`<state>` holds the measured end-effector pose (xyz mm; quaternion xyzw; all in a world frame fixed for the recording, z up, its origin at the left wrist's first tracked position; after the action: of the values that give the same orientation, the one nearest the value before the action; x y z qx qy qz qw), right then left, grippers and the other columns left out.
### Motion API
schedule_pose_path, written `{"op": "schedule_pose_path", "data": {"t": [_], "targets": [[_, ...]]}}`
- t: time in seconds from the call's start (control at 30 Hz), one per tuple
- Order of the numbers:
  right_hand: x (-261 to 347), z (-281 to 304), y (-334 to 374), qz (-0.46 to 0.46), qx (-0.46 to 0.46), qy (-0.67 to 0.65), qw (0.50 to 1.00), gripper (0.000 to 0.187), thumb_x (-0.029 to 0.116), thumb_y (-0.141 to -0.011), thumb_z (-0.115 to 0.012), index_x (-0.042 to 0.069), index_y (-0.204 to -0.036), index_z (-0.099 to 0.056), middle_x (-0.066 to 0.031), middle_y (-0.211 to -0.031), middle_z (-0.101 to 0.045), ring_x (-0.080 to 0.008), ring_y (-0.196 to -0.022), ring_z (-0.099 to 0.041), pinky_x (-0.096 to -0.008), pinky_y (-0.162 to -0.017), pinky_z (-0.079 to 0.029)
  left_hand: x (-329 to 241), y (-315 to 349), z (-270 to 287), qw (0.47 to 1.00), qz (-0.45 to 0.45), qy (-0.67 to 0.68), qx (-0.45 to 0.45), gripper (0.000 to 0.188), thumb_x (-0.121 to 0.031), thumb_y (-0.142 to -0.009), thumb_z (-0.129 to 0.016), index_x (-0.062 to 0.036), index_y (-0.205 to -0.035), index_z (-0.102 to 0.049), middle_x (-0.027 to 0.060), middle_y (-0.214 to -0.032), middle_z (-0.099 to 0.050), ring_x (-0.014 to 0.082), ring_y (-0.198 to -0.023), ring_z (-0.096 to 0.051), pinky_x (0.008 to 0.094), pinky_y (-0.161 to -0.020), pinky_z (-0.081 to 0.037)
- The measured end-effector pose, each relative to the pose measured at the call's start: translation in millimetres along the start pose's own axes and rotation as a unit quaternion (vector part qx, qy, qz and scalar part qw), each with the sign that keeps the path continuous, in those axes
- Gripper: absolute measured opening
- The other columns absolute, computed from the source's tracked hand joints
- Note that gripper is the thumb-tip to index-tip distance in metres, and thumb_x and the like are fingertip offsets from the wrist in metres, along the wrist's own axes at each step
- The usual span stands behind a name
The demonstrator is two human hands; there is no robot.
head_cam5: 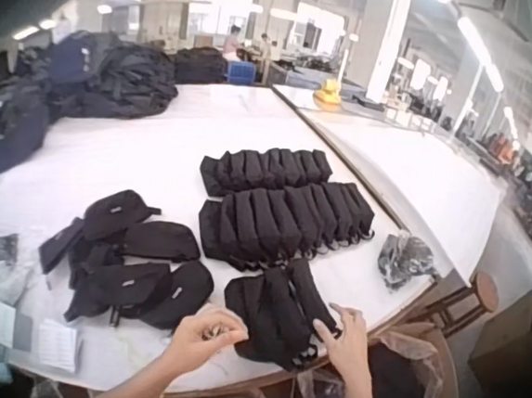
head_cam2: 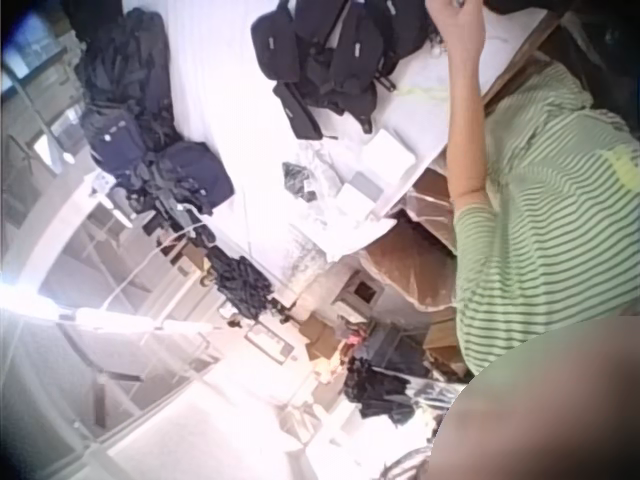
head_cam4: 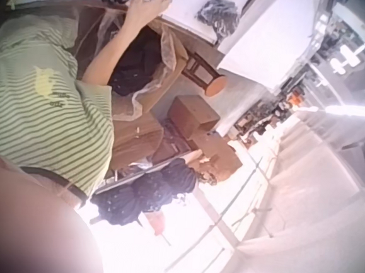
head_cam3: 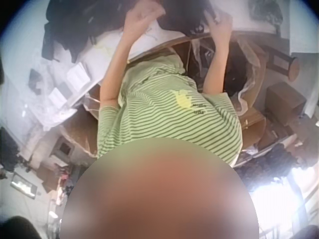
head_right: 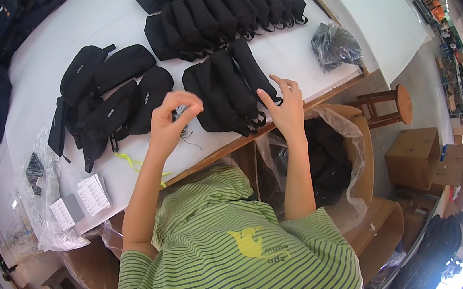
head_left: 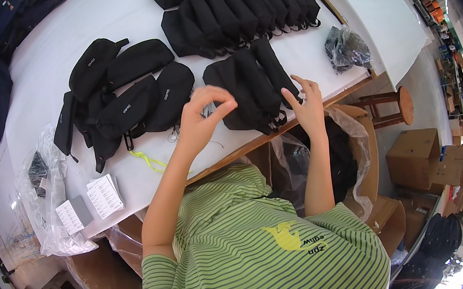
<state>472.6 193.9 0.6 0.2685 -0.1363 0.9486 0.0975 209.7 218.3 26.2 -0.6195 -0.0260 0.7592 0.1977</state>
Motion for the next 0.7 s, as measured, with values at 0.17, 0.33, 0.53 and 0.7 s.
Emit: {"op": "schedule_pose_path", "data": {"t": [0.17,0.33,0.53,0.7], "targets": [[-20.9,-38.4,-16.0,-0.033,0.061,-0.223,0.972,0.050,0.035,-0.087,-0.064,0.006,-0.127,-0.056,-0.0168,-0.121,-0.054,-0.0277,-0.111,-0.053,-0.0335,-0.098,-0.039,22.9,67.9,-30.6,0.947,0.128,0.181,0.231,0.020,-0.020,-0.090,-0.058,-0.0024,-0.083,-0.065,0.0057,-0.098,-0.064,0.0212,-0.099,-0.052,0.0315,-0.089,-0.040],[-28.3,-40.7,-18.1,-0.073,0.104,-0.308,0.943,0.046,0.027,-0.090,-0.063,0.001,-0.127,-0.054,-0.0142,-0.120,-0.058,-0.0202,-0.109,-0.055,-0.0291,-0.095,-0.040,-0.1,48.5,-34.7,0.986,0.001,-0.132,0.098,0.033,-0.022,-0.092,-0.054,-0.0013,-0.118,-0.055,0.0140,-0.133,-0.048,0.0311,-0.124,-0.043,0.0394,-0.104,-0.031],[-24.5,-37.7,-13.6,-0.089,0.131,-0.355,0.921,0.043,0.023,-0.093,-0.059,-0.001,-0.128,-0.053,-0.0108,-0.116,-0.061,-0.0159,-0.105,-0.055,-0.0272,-0.093,-0.041,23.4,27.6,-69.8,0.968,-0.040,-0.245,0.028,0.065,-0.031,-0.094,-0.052,-0.0006,-0.145,-0.025,0.0172,-0.152,-0.023,0.0340,-0.140,-0.022,0.0451,-0.113,-0.018],[-18.1,-45.4,-21.1,-0.045,0.122,-0.347,0.929,0.043,0.024,-0.094,-0.057,0.000,-0.129,-0.053,-0.0121,-0.120,-0.059,-0.0172,-0.106,-0.054,-0.0277,-0.095,-0.040,33.8,29.6,-80.6,0.949,-0.046,-0.308,0.041,0.068,-0.037,-0.094,-0.050,-0.0005,-0.145,-0.024,0.0173,-0.152,-0.023,0.0315,-0.141,-0.022,0.0448,-0.114,-0.017]]}}
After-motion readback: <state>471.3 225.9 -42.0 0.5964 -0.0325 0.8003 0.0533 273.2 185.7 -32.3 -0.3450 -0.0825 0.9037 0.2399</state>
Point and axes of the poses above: each hand's wrist, its own y-axis away from the middle knuckle, its own z-axis out of the back of the hand, x = y × z, the point moved 9 cm from there along -y, towards the middle knuckle
